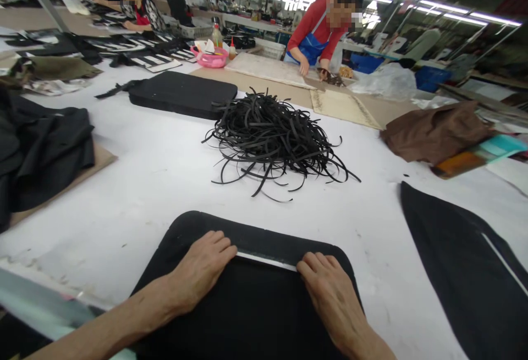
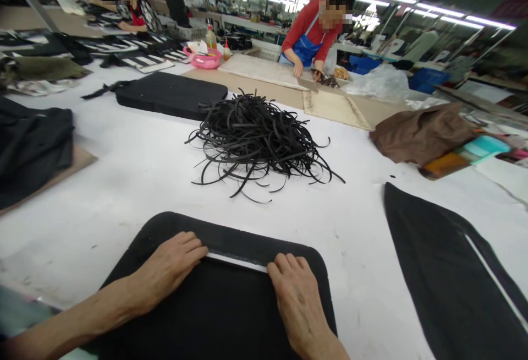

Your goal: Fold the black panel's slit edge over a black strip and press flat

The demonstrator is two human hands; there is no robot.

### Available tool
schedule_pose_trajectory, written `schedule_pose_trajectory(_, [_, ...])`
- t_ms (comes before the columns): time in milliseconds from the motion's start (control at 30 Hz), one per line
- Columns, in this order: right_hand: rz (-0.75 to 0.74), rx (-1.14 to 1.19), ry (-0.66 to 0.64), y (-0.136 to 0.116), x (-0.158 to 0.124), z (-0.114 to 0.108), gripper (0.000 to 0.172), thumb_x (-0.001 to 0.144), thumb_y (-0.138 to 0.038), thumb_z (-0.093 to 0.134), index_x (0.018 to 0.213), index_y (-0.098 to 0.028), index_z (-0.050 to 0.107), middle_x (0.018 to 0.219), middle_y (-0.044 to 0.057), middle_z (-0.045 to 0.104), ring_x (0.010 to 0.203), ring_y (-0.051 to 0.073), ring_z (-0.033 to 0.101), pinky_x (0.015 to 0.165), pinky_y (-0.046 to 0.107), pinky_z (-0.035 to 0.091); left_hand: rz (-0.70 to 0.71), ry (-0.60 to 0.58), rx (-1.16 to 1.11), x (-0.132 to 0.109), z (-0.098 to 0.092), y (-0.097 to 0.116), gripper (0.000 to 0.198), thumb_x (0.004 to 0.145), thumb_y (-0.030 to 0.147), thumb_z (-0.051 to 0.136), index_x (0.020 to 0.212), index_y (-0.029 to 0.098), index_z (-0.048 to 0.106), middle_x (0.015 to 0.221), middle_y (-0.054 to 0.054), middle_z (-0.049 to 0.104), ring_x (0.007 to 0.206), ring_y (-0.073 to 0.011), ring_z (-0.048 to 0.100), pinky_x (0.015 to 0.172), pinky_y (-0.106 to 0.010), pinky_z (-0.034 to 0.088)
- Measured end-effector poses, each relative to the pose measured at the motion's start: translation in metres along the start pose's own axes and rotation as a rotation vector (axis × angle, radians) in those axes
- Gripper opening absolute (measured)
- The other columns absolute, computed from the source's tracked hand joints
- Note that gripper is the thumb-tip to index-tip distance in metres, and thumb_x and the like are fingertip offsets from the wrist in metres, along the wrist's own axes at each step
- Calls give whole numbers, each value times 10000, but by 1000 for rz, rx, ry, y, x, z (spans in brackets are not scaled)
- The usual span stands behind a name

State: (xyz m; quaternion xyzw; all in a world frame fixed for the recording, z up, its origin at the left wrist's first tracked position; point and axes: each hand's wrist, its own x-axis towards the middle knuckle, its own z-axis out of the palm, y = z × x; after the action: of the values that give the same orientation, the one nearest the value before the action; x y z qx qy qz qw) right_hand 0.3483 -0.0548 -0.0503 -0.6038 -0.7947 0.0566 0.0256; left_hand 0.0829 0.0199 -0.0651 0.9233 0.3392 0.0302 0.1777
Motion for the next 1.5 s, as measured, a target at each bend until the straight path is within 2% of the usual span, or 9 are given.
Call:
schedule_pose_trajectory(167, [38,-100,30,10,-4,1,161,785,-132,579,661,-232,553,778,32,502,729,234,451,643,354,314,-67,79,-39,-26,-8,-23,213,890,95,377,894,186,570,864,-37,537,847,-200,425,770,-350,354])
schedule_pose_trajectory(400, [0,-108,137,17,-13,1,298,918,-234,346,682,-219,527,766,51,486,680,230,455,604,362,343,-100,139,-83,-24,-7,-22,219,887,92,378,852,176,577,851,-37,536,832,-191,418,763,-332,365])
schedule_pose_trajectory(600, [-110,123,270,-30,11,11,231,911,-160,383,1091,-160,528,1071,103,515,939,249,477,788,387,395,-83,153,-109,-24,-6,-19,283,886,64,318,885,172,580,855,-44,539,810,-189,417,741,-324,376])
schedule_pose_trajectory(767, [-99,198,176,-70,38,26,227,889,-89,393,968,-189,580,851,50,542,768,214,486,687,358,388,-83,221,-159,-26,-2,-21,269,888,76,332,870,180,580,869,-48,525,817,-190,428,726,-310,389])
schedule_pose_trajectory(933, [-66,192,145,-72,42,30,211,885,-84,411,868,-203,584,762,24,507,710,203,471,654,338,364,-107,318,-136,-21,-5,-12,272,855,50,363,1004,177,552,1045,-73,505,952,-215,434,827,-354,386])
schedule_pose_trajectory(1000, [-83,204,152,-71,42,31,215,886,-78,406,869,-198,583,769,25,510,709,199,469,649,330,363,-29,291,-140,-13,-5,-4,298,856,50,375,1082,178,523,1115,-71,504,1014,-218,423,891,-369,363])
schedule_pose_trajectory(1133, [-102,205,205,-70,42,33,233,894,-83,385,860,-187,591,785,35,512,711,191,470,646,315,378,75,114,-100,3,4,9,227,852,72,421,1023,165,539,951,-45,553,874,-201,456,805,-351,396])
schedule_pose_trajectory(1333, [-118,222,261,-66,40,34,229,909,-105,401,863,-187,609,801,38,522,718,184,483,655,311,401,60,117,-47,6,16,7,194,855,60,397,904,162,555,898,-48,517,841,-199,437,749,-326,396])
schedule_pose_trajectory(1500, [-186,192,233,-60,33,39,206,903,-90,405,929,-170,593,851,54,541,745,195,487,660,325,408,170,80,-26,0,16,-1,180,830,81,428,945,165,538,905,-65,511,841,-202,447,779,-336,396])
